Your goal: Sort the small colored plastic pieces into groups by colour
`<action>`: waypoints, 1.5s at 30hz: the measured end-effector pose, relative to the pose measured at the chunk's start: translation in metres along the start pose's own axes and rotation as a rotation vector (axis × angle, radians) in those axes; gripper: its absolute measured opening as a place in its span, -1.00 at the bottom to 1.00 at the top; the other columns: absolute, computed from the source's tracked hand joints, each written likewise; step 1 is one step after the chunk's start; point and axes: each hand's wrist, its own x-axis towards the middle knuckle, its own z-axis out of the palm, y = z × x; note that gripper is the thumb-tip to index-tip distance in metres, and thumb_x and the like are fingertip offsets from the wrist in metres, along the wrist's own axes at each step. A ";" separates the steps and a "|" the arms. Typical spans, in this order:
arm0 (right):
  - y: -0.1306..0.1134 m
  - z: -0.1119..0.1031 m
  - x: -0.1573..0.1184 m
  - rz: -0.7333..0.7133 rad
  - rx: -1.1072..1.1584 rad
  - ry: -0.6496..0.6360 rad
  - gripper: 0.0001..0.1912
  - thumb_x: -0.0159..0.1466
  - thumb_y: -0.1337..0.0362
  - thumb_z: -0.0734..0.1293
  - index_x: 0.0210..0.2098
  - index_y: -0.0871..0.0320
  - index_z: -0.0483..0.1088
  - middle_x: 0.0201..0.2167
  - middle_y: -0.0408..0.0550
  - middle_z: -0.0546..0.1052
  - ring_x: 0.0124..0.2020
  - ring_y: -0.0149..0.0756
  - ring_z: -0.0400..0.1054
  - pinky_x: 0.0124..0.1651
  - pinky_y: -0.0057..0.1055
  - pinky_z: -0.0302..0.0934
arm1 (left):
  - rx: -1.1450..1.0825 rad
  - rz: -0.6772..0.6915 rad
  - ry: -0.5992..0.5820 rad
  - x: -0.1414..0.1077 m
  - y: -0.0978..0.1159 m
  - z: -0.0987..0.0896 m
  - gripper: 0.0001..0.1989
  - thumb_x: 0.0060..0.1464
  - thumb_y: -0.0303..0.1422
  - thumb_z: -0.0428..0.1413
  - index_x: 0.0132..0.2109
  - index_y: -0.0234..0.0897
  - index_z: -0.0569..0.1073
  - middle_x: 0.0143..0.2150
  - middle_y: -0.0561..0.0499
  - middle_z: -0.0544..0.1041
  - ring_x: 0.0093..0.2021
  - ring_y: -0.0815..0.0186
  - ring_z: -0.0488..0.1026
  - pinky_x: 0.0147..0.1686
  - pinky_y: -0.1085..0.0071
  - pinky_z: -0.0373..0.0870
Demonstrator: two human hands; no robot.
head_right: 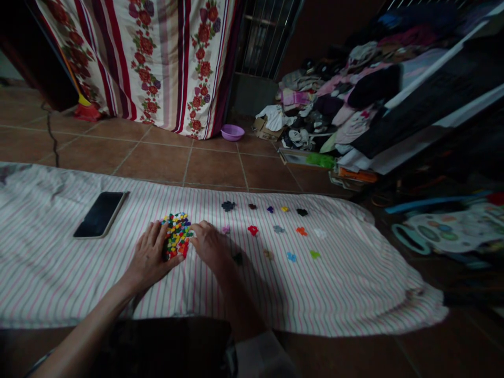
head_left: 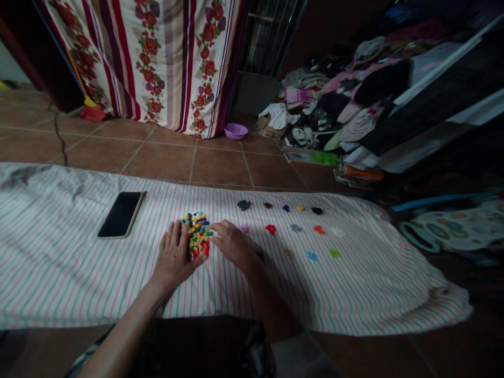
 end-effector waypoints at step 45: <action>-0.005 -0.005 -0.002 0.007 0.034 0.029 -0.71 0.17 0.55 0.19 -0.19 0.17 0.39 -0.21 -0.01 0.50 -0.16 -0.29 0.36 -0.07 -0.42 0.19 | 0.003 0.077 -0.016 0.002 -0.009 -0.009 -0.32 0.18 -0.07 -0.06 0.34 -0.30 0.03 0.36 -0.37 0.05 0.36 -0.16 0.03 0.17 -0.11 0.24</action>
